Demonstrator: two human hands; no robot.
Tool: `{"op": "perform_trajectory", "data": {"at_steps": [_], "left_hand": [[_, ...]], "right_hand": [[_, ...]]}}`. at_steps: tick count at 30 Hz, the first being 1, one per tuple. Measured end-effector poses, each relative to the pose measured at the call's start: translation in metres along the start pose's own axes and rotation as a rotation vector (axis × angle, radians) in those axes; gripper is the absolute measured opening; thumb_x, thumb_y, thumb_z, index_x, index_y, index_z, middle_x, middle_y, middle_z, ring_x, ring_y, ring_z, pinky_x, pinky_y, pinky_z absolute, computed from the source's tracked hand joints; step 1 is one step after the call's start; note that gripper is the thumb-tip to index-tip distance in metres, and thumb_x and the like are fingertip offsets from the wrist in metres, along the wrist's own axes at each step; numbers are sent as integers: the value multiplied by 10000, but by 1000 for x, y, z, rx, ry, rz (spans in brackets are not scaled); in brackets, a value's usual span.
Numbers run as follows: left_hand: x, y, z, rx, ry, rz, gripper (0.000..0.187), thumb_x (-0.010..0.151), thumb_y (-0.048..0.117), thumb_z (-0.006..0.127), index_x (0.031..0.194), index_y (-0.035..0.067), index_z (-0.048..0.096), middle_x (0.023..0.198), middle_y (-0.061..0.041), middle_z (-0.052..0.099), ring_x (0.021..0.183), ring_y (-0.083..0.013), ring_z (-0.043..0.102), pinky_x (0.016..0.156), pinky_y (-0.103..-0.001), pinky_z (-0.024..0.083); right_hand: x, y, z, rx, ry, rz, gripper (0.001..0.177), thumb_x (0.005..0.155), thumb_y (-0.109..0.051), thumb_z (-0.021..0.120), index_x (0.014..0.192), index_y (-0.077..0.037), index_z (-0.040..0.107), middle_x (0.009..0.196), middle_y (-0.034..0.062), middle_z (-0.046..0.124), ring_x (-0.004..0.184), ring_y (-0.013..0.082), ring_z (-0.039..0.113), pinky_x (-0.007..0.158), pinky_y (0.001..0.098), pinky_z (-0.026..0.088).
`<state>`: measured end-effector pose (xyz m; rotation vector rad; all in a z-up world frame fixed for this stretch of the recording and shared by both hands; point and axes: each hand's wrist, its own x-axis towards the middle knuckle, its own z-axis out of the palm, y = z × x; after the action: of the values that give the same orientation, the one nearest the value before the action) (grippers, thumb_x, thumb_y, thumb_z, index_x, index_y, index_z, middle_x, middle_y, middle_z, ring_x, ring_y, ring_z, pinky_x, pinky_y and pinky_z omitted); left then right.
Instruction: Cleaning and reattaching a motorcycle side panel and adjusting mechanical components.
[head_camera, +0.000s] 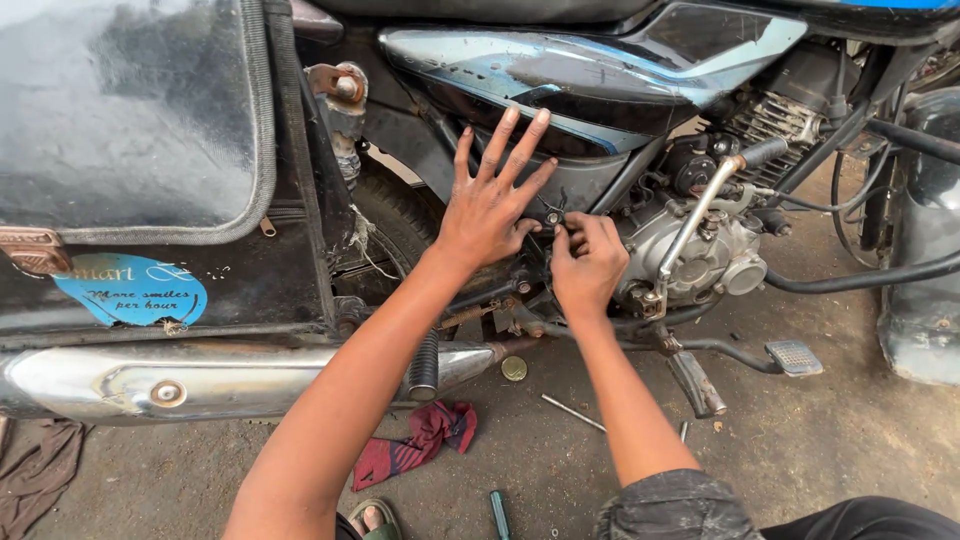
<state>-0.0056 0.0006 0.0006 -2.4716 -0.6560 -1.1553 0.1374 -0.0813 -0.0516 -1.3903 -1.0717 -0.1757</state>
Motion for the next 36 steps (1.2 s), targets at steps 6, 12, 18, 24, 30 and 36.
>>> {"op": "perform_trajectory", "data": {"at_steps": [6, 12, 18, 24, 30, 36], "left_hand": [[2, -3, 6, -33, 30, 5, 807, 563, 361, 949, 1320, 214, 712, 1709, -23, 163, 1581, -287, 106, 1232, -711, 196], [3, -3, 2, -42, 23, -7, 785, 581, 322, 948, 1324, 219, 717, 1714, -17, 176, 1594, -281, 112, 1242, -696, 194], [1, -4, 9, -41, 34, -4, 771, 589, 306, 944, 1321, 221, 718, 1720, -20, 188, 1597, -286, 124, 1256, -688, 184], [2, -2, 4, -55, 20, -7, 787, 592, 330, 944, 1333, 194, 717, 1716, -34, 187, 1595, -298, 123, 1245, -696, 179], [-1, -1, 6, -36, 23, 7, 767, 599, 317, 944, 1324, 207, 719, 1716, -29, 175, 1592, -295, 111, 1239, -690, 178], [0, -1, 5, -41, 38, -9, 763, 588, 357, 950, 1305, 210, 731, 1715, -16, 182, 1591, -282, 117, 1247, -695, 184]], "right_hand": [[24, -14, -18, -248, -177, -579, 177, 803, 63, 758, 962, -5, 721, 966, 102, 673, 871, 284, 676, 743, 384, 549], [39, -10, -23, -360, -319, -805, 214, 743, 42, 777, 938, -27, 720, 975, 82, 674, 816, 271, 649, 716, 395, 527], [25, 1, -6, -213, -220, -589, 171, 765, -1, 824, 889, -36, 710, 872, 91, 647, 695, 248, 664, 616, 351, 528], [2, -1, 23, -39, 5, -154, 106, 820, 24, 782, 919, -6, 756, 839, 84, 688, 625, 138, 695, 566, 268, 537], [-9, 8, 42, 635, 287, 684, 48, 862, -7, 774, 868, 21, 735, 813, 82, 744, 615, 129, 690, 515, 245, 479], [12, -13, -7, -241, -75, -410, 119, 830, -6, 803, 942, -18, 764, 895, 104, 685, 735, 275, 698, 645, 368, 530]]}}
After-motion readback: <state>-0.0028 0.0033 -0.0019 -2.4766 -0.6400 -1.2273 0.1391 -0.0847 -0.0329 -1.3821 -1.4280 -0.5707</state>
